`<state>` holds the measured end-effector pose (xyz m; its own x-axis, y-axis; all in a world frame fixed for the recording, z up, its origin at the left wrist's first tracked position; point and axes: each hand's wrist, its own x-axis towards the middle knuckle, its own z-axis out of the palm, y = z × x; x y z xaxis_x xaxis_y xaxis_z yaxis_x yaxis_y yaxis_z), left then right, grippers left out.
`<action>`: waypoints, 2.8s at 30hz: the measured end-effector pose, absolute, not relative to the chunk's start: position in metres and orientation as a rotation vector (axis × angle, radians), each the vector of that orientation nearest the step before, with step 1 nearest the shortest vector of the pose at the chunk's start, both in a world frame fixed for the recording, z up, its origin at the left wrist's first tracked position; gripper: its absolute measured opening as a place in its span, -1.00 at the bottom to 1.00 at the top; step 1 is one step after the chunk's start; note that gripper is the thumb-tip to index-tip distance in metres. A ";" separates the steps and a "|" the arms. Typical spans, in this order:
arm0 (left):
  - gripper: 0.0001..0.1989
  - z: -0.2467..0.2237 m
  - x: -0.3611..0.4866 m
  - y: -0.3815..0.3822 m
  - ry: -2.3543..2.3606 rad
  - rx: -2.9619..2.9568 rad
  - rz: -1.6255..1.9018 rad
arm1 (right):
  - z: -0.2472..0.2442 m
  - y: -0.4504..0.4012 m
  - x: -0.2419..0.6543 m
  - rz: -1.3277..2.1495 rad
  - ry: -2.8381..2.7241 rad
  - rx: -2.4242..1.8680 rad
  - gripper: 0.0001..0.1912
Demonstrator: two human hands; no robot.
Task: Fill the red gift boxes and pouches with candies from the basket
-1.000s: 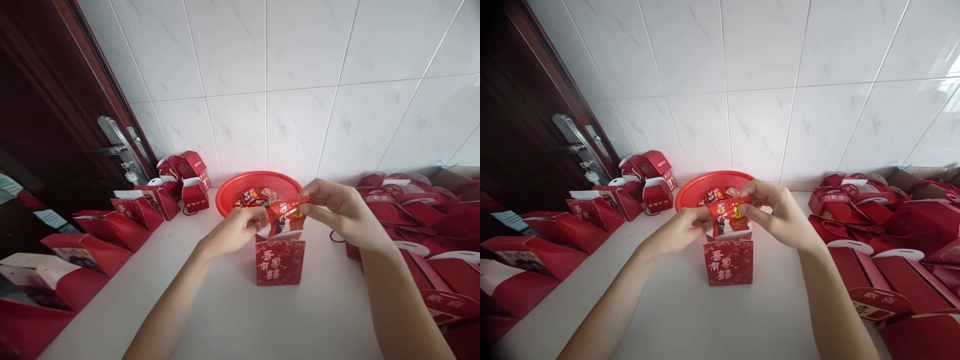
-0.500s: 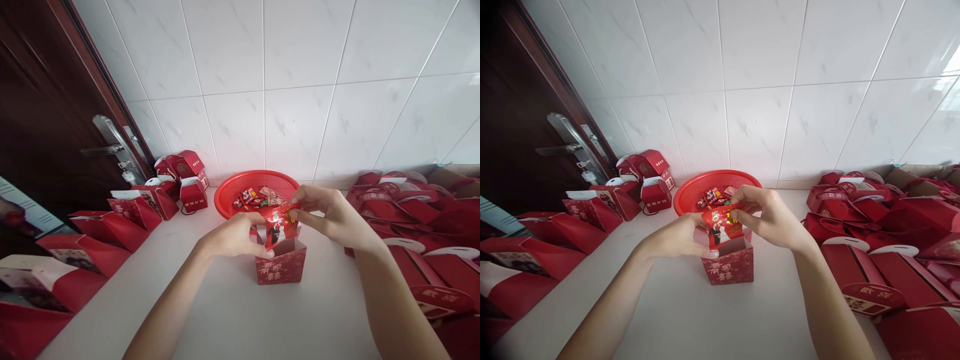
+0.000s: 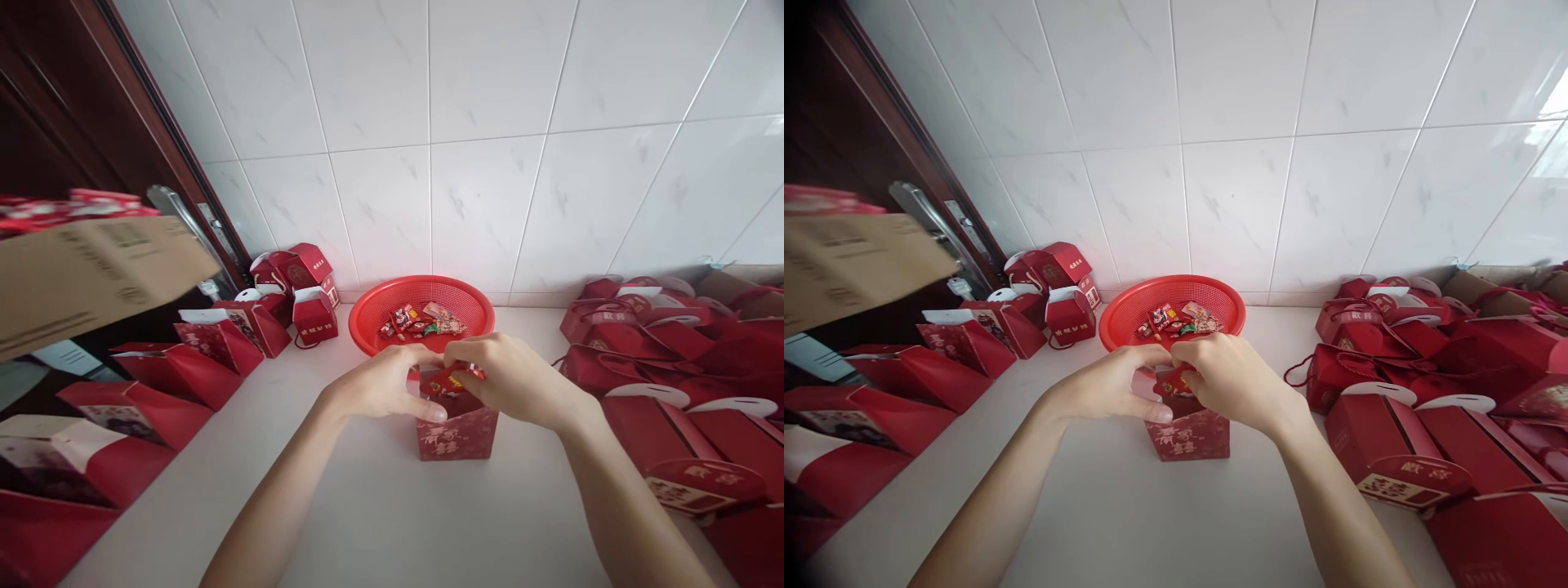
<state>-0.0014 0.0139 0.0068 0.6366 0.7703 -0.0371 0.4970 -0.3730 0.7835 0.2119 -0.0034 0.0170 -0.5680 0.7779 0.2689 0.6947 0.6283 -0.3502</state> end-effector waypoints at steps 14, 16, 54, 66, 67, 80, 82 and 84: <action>-0.34 0.006 -0.001 0.015 0.870 2.089 0.456 | 0.015 -0.009 0.208 0.137 -2.704 -1.314 -0.45; -0.33 0.007 -0.001 0.015 0.889 2.102 0.446 | 0.014 -0.009 0.204 0.059 -2.728 -1.376 -0.48; -0.77 0.006 -0.014 0.020 1.165 2.400 0.336 | -0.057 0.017 0.251 0.941 -2.004 -0.957 -0.67; -0.88 -0.003 -0.007 0.027 1.114 2.421 0.434 | -0.068 0.014 0.242 0.859 -1.910 -0.809 -0.75; -0.90 -0.003 -0.007 0.027 1.094 2.432 0.439 | -0.071 0.014 0.241 0.821 -1.883 -0.785 -0.80; -0.94 0.003 -0.009 0.025 1.018 2.374 0.353 | -0.073 0.009 0.239 0.753 -1.942 -0.853 -0.74; -0.88 0.002 -0.008 0.026 1.053 2.360 0.376 | -0.073 0.008 0.238 0.762 -1.933 -0.879 -0.73; -0.86 -0.001 -0.007 0.027 1.110 2.329 0.377 | -0.074 0.007 0.237 0.760 -1.916 -0.895 -0.72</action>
<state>-0.0066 0.0270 -0.0013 0.6239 0.7811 0.0234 0.6340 -0.5235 0.5692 0.2373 0.0069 -0.0735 -0.3677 0.8161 0.4459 0.2887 0.5559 -0.7795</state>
